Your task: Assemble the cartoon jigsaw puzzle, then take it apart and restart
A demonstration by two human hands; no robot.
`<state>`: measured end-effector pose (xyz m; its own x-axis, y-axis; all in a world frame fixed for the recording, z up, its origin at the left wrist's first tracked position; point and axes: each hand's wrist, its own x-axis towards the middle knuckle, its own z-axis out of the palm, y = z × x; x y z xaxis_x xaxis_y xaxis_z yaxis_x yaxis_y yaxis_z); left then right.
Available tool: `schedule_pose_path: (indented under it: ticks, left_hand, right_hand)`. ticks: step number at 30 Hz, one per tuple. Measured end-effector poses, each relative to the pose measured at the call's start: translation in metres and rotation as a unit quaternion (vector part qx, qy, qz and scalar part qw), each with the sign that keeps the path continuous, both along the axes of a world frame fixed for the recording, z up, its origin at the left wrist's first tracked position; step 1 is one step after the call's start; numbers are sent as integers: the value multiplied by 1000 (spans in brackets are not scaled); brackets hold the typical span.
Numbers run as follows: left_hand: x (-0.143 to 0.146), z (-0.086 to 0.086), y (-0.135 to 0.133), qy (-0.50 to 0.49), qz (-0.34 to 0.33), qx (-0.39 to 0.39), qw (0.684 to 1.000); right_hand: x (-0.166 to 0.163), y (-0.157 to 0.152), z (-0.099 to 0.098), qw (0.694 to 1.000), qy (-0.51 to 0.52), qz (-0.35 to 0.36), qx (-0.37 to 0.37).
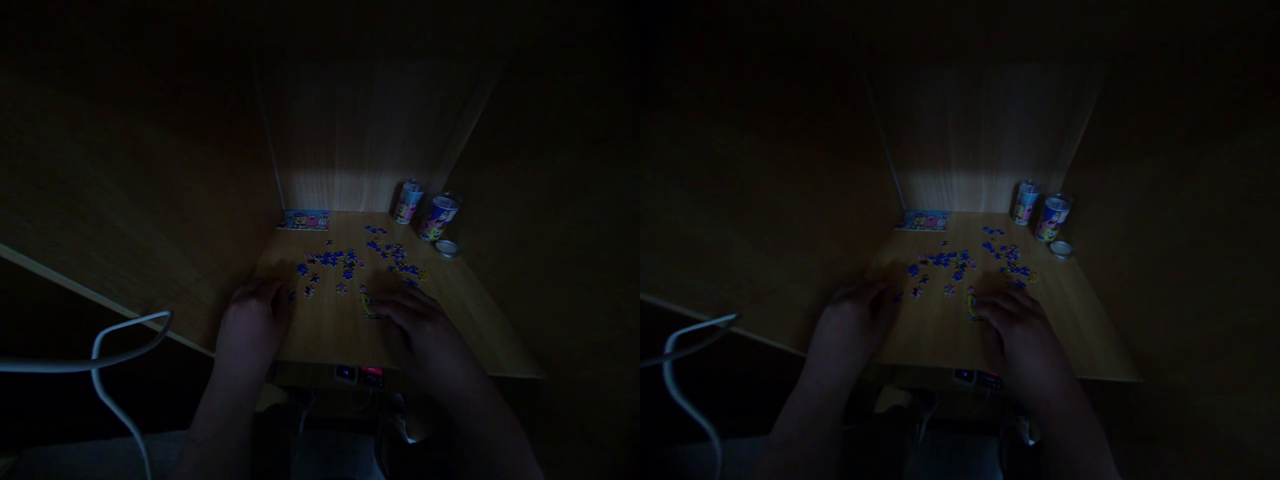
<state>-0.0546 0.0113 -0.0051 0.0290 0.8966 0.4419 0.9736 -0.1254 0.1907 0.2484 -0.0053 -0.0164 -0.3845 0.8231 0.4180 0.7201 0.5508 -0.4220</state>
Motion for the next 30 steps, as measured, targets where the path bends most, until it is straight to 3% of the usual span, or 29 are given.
schedule_pose_path:
  ticks: [17,19,25,30]
  left_hand:
    - [4,-1,4,-51,93,-68,992]
    - [3,-1,4,-58,93,-65,992]
    - [1,0,3,-73,83,-48,993]
    - [3,3,2,-56,101,-67,991]
  right_hand:
    - [-3,0,2,1000,-3,9,17]
    - [-3,0,1,999,-5,-21,27]
    - [1,-1,-1,965,-24,-256,44]
    - [1,0,-3,960,-40,-276,33]
